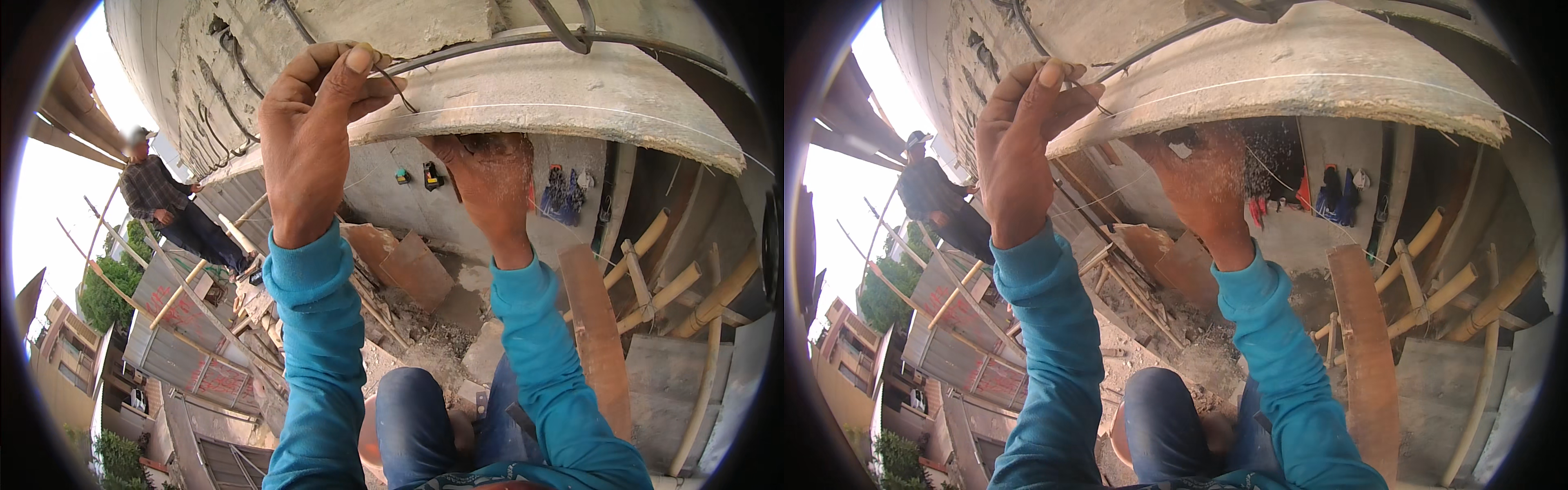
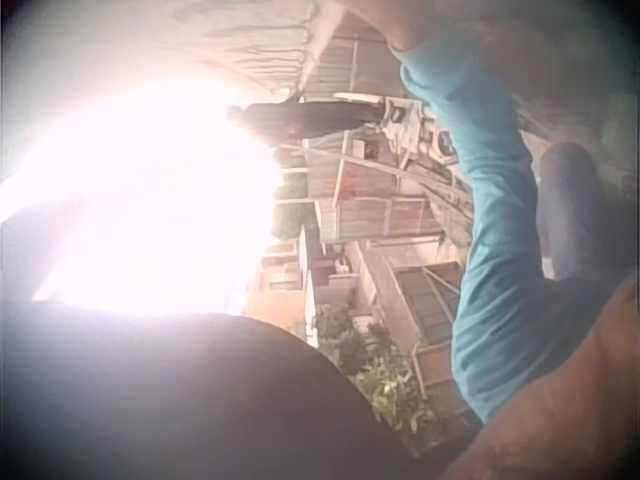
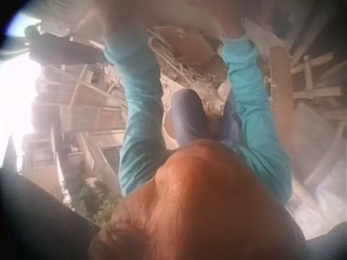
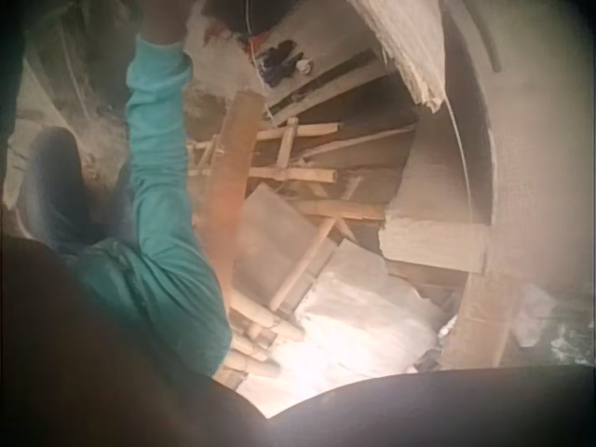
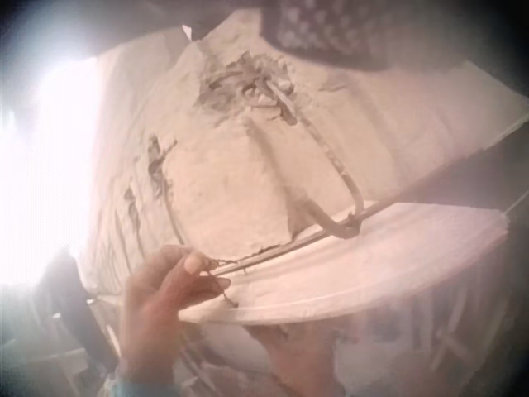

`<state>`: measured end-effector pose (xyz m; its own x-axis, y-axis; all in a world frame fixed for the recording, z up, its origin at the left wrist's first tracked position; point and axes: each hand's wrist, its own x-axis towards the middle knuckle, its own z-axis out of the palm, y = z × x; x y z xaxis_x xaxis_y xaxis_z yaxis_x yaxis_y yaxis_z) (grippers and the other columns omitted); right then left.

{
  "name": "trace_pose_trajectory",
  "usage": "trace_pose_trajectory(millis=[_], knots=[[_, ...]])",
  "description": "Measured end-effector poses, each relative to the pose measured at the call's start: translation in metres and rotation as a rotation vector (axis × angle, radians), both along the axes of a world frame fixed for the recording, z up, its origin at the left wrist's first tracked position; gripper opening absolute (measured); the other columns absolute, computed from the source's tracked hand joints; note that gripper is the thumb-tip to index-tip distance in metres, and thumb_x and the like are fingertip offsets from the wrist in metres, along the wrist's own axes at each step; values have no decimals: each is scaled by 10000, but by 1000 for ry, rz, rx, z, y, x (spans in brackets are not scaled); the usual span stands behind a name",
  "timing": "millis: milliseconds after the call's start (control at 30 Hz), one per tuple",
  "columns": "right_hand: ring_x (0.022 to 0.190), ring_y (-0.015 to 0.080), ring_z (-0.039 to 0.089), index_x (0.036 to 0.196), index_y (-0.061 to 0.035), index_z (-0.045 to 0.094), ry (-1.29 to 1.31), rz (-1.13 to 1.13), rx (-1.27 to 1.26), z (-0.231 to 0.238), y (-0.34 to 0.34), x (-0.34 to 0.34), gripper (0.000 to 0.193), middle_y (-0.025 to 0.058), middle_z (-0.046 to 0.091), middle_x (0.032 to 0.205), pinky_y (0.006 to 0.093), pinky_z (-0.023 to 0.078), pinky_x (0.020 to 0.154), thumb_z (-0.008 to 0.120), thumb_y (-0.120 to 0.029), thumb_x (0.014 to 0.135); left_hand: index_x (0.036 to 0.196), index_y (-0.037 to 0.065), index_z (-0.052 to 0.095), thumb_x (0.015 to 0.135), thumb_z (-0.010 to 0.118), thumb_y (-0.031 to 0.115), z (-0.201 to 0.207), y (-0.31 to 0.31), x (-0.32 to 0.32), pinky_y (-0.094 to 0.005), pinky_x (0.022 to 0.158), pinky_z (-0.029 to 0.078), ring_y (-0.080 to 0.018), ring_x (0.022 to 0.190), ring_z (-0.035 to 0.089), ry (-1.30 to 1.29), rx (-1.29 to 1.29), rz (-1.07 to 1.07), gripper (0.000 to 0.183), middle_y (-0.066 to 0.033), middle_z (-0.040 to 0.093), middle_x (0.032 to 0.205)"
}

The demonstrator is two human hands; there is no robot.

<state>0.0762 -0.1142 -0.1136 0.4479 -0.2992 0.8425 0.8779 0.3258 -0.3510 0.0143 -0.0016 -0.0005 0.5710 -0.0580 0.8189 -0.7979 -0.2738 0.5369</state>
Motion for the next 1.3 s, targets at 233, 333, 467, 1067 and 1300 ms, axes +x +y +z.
trace_pose_trajectory(millis=[233,333,467,1067,1300], knots=[[807,117,669,994,24,719,11,-34,-122,-7,-1,4,150,78,730,918,245,540,709,742,-33,858,1089,-21,628,985,592,221,-4,5,11,-345,881,545,-205,907,686,-53,-38,-66,265,-125,684,1051],[945,186,679,1107,22,689,-18,-158,-194,-6,3,1,240,111,712,1054,319,557,823,704,-99,900,1108,-15,629,995,578,236,-7,10,15,-339,905,498,-193,994,641,-190,-136,-72,280,-132,667,1112],[1171,266,588,1233,-30,635,51,-1239,-897,-76,-17,4,311,157,603,1299,414,490,969,610,-197,971,1156,-13,606,999,530,179,0,12,11,-366,853,498,-255,1032,622,-151,-163,-77,259,-174,610,1210],[718,165,641,1214,28,565,995,-32,-886,220,-53,-97,306,176,565,1106,278,525,575,592,21,909,1036,-37,602,968,581,43,60,-44,-58,-299,738,525,-182,825,658,745,-515,267,107,-129,678,923],[947,343,638,1278,-8,574,884,-292,-1251,229,-40,-76,420,193,597,1118,401,526,771,638,-35,864,1007,-11,616,925,591,-8,78,-66,-81,-346,657,488,-275,735,625,741,-424,504,85,-170,633,878]])
